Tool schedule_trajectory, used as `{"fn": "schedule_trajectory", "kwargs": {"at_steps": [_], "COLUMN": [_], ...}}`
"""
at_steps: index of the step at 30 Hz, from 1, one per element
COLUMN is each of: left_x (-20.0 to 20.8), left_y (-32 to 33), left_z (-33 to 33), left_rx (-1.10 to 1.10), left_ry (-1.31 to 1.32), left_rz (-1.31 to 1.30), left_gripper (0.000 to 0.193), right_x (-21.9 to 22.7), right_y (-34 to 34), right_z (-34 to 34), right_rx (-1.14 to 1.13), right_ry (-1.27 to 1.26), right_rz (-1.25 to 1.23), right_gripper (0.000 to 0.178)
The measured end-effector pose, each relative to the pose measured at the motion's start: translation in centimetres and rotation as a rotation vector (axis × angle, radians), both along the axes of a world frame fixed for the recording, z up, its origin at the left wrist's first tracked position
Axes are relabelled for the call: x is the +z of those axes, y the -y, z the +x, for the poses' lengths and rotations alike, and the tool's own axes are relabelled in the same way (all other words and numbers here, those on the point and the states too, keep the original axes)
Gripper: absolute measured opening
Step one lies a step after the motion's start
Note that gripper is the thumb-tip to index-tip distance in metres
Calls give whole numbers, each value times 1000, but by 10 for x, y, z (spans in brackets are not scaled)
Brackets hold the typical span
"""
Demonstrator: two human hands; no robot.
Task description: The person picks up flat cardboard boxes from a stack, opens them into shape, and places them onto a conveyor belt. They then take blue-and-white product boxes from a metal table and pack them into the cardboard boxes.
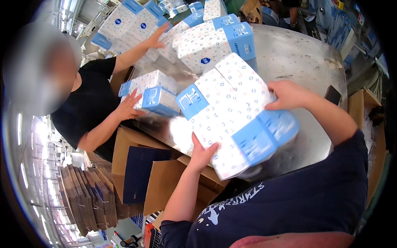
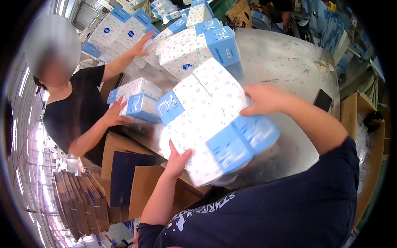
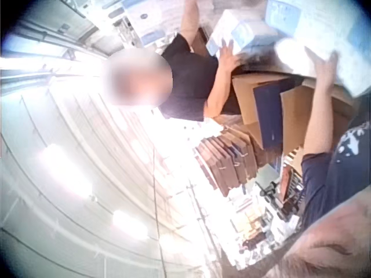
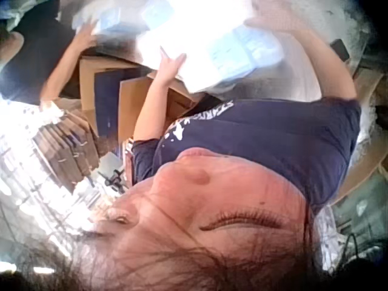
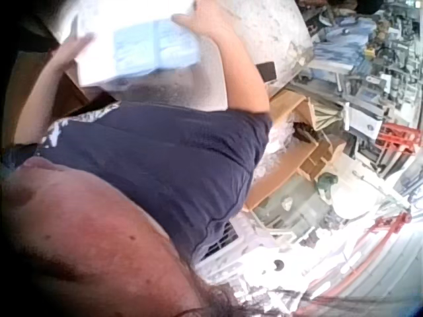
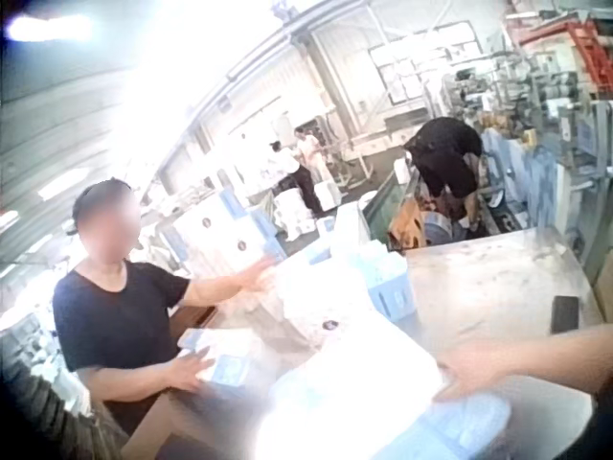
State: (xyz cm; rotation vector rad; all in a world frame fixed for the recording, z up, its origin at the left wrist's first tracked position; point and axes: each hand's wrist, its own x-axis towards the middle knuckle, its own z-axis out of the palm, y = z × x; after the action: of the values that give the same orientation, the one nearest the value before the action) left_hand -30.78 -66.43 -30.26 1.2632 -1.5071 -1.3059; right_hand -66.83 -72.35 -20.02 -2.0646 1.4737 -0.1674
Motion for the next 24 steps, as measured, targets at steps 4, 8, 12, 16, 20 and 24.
{"fn": "schedule_trajectory", "kwargs": {"at_steps": [4,8,12,16,20,24], "left_x": [3,0,21,21,5,53], "left_y": [5,-28,-65,-110,-151,-168], "left_z": [14,28,38,66,85,131], "left_rx": [-113,-81,-112,-228,-260,-268], "left_ry": [-328,-311,-308,-197,80,347], "left_rz": [659,483,272,70,28,-362], "left_gripper": [67,65,67,65,57,54], "right_x": [-61,-90,-22,2,-13,15], "right_y": [-2,-4,-48,-101,-128,-134], "right_z": [-19,5,17,31,69,118], "right_rx": [-446,-279,-120,118,82,190], "right_ry": [623,1006,1115,840,525,658], "right_rz": [447,498,374,335,84,-120], "right_gripper": [72,70,69,76,74,61]}}
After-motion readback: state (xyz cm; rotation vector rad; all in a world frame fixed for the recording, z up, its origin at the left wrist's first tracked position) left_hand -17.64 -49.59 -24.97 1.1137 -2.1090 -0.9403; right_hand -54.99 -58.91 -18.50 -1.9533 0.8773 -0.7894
